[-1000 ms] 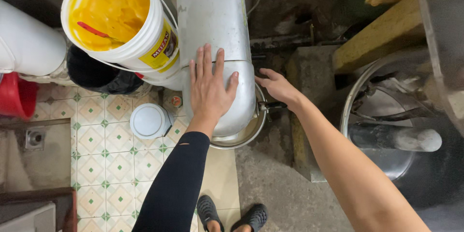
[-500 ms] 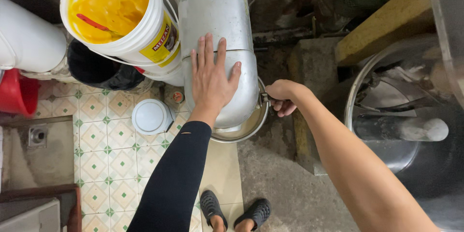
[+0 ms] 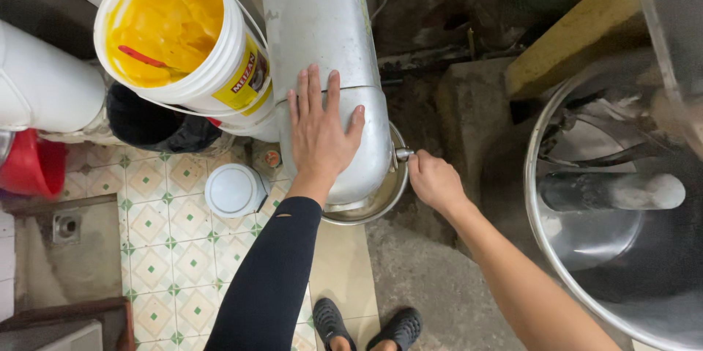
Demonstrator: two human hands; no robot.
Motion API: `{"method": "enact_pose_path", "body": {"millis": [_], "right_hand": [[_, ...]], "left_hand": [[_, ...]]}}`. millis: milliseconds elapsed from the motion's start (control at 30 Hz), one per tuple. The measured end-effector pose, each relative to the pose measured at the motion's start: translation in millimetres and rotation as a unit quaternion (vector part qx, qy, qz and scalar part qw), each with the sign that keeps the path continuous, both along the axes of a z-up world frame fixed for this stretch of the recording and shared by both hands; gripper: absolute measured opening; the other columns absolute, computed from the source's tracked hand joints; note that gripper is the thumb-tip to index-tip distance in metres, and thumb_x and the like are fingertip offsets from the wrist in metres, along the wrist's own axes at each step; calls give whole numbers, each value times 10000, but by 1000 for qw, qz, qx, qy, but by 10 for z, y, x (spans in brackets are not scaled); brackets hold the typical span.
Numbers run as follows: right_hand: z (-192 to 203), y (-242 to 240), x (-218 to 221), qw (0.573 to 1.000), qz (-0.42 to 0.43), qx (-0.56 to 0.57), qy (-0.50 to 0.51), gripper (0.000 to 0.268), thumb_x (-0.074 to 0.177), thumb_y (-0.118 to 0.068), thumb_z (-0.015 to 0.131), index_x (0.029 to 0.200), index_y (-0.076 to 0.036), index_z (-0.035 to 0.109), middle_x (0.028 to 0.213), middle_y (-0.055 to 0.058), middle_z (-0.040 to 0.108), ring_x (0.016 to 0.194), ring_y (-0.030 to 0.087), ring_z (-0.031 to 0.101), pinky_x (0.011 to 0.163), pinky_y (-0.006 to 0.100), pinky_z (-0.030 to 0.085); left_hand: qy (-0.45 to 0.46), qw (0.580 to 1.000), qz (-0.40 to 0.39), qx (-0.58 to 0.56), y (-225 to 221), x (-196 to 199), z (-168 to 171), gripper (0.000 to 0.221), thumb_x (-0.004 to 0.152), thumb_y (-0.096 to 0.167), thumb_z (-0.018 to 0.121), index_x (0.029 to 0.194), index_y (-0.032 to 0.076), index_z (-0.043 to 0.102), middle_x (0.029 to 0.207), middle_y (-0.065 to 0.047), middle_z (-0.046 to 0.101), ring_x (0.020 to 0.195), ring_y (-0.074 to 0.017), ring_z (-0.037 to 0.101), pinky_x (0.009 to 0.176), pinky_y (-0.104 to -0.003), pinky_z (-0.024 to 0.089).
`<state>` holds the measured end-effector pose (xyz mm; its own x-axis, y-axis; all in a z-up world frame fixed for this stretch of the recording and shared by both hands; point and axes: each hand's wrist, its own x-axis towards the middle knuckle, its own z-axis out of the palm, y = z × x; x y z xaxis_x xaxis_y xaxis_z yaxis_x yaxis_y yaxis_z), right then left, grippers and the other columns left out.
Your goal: The person operates an industrial stand mixer to combine ingredients for dough, adding oil and flour to the mixing bowl while it is running.
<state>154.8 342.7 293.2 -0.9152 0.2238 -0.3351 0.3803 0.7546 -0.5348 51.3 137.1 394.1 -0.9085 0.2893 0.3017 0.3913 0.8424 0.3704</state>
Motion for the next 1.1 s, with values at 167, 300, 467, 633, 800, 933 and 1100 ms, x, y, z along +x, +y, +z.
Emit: {"method": "enact_pose_path", "body": {"millis": [167, 300, 467, 633, 800, 933, 1100], "right_hand": [[20, -116, 189, 997, 5, -14, 78, 337, 1058, -344, 391, 1002, -41, 527, 865, 279, 678, 869, 505, 636, 776, 607, 478], [-24, -72, 219, 995, 11, -61, 75, 337, 1070, -338, 401, 1068, -10, 478, 897, 287, 659, 896, 510, 615, 773, 585, 473], [-98, 49, 72, 972, -131, -173, 92, 252, 1008, -255, 484, 1174, -69, 524, 1092, 232, 704, 1006, 354, 666, 885, 433, 503], [10, 87, -445, 872, -213, -424, 120, 157, 1021, -182, 447, 1138, -86, 485, 1276, 125, 691, 1065, 258, 618, 919, 404, 494], [117, -61, -741, 891, -168, -422, 21, 150, 1039, -202, 422, 1107, -92, 498, 1365, 64, 645, 1215, 171, 592, 1000, 317, 418], [53, -49, -760, 873, -160, -454, 77, 129, 1040, -184, 430, 1097, -81, 481, 1335, 137, 676, 1229, 185, 588, 1059, 316, 413], [184, -62, -798, 915, -153, -366, 66, 208, 1029, -239, 418, 1149, -74, 460, 1283, 147, 711, 1199, 228, 609, 1046, 352, 430]], "left_hand": [[5, 1000, 1, -2, 6, 6, -5, 681, 972, 430, 605, 1512, 37, 468, 1628, -256, 315, 1542, -401, 229, 1257, -552, 151], [-2, 1000, 0, -9, 3, -1, -2, 690, 972, 436, 598, 1516, 35, 462, 1625, -259, 307, 1542, -399, 222, 1254, -552, 147], [-8, 1000, 4, -6, 15, -5, 21, 691, 965, 437, 590, 1514, 38, 462, 1635, -256, 298, 1545, -393, 214, 1255, -546, 142], [-16, 1000, 3, -11, -2, -4, 29, 694, 970, 441, 583, 1518, 34, 458, 1636, -256, 291, 1549, -393, 203, 1256, -546, 135], [-22, 1000, 3, -19, 7, -10, 36, 694, 973, 450, 568, 1518, 36, 454, 1639, -253, 285, 1550, -388, 198, 1253, -546, 130], [-25, 999, 1, -21, 9, -9, 52, 700, 970, 450, 568, 1518, 31, 450, 1637, -253, 281, 1551, -388, 193, 1254, -548, 128], [-29, 999, 5, -19, 11, -5, 58, 699, 971, 444, 566, 1526, 38, 441, 1642, -249, 281, 1552, -387, 192, 1257, -543, 124]]}}
